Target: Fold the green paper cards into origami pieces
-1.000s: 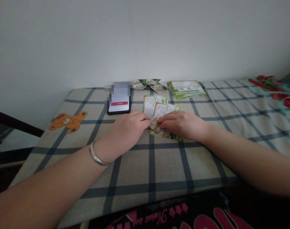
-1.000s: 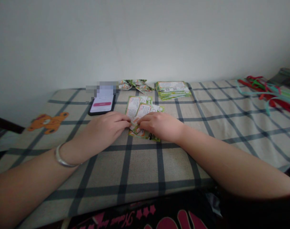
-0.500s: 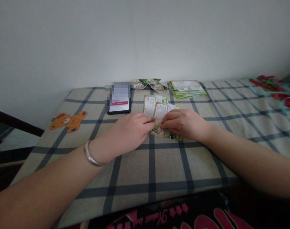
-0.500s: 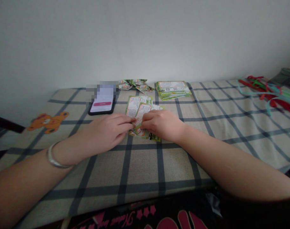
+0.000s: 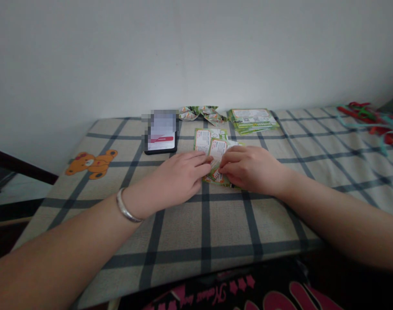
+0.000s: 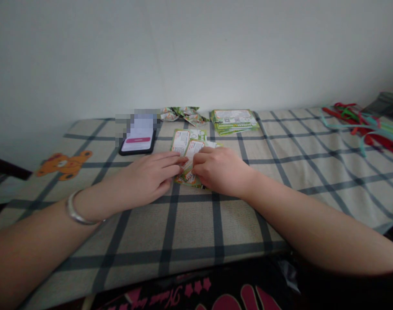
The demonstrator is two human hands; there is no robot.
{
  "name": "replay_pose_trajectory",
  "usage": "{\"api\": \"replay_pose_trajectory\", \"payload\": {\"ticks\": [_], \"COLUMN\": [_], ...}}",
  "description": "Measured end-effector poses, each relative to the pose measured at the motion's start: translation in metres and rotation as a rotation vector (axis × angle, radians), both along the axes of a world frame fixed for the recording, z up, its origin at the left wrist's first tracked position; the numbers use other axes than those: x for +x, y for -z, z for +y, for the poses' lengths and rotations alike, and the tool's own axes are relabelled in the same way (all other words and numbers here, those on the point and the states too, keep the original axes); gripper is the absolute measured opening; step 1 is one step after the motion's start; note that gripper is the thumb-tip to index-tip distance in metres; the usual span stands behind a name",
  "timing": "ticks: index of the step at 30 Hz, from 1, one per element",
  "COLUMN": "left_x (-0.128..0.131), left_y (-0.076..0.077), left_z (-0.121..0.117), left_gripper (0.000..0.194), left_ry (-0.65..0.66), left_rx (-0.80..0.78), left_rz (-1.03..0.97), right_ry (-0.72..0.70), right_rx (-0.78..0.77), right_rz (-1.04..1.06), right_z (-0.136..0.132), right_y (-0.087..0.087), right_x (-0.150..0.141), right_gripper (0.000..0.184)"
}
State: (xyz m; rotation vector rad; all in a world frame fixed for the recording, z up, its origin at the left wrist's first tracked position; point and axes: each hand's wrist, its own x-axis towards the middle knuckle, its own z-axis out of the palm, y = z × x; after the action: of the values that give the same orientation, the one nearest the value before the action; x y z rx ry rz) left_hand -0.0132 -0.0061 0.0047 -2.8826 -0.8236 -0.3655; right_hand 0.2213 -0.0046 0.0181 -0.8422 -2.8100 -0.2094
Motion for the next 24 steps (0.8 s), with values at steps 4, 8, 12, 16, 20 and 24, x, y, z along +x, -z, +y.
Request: {"api": "replay_pose_trajectory", "payload": {"ticks": [4, 8, 12, 16, 20, 24], "left_x": [-0.001, -0.001, -0.001, -0.003, -0.004, -0.003], "left_y": [0.001, 0.0, -0.001, 0.002, 0.004, 0.005], "left_z": [0.004, 0.007, 0.009, 0.01, 0.01, 0.009], "left_gripper": [0.028, 0.024, 0.027, 0.031, 0.032, 0.027], "left_ry": [-0.009, 0.002, -0.016, -0.048, -0.076, -0.074], "left_rx": [-0.06, -0.125, -0.183, -0.246, -0.242, -0.228], "left_rz": [-0.057, -0.099, -0.098, -0.099, -0.145, -0.178], "right_ry": [0.024, 0.037, 0.064, 0.095, 0.058, -0.048], "right_rx": [-0.093, -0.155, -0.173, -0.127, 0.011, 0.091], "right_rz": [0.035, 0.081, 0.12, 0.098, 0.068, 0.037], "right_z": [0.002, 0.004, 0.004, 0.003, 0.002, 0.004], "right_y": [-0.003, -0.002, 0.0, 0.004, 0.011, 0.013], "right_x": [0.002, 0.007, 0.009, 0.006, 0.002, -0.001], "right_gripper": [0.02, 0.021, 0.02, 0.019, 0.025, 0.024]}}
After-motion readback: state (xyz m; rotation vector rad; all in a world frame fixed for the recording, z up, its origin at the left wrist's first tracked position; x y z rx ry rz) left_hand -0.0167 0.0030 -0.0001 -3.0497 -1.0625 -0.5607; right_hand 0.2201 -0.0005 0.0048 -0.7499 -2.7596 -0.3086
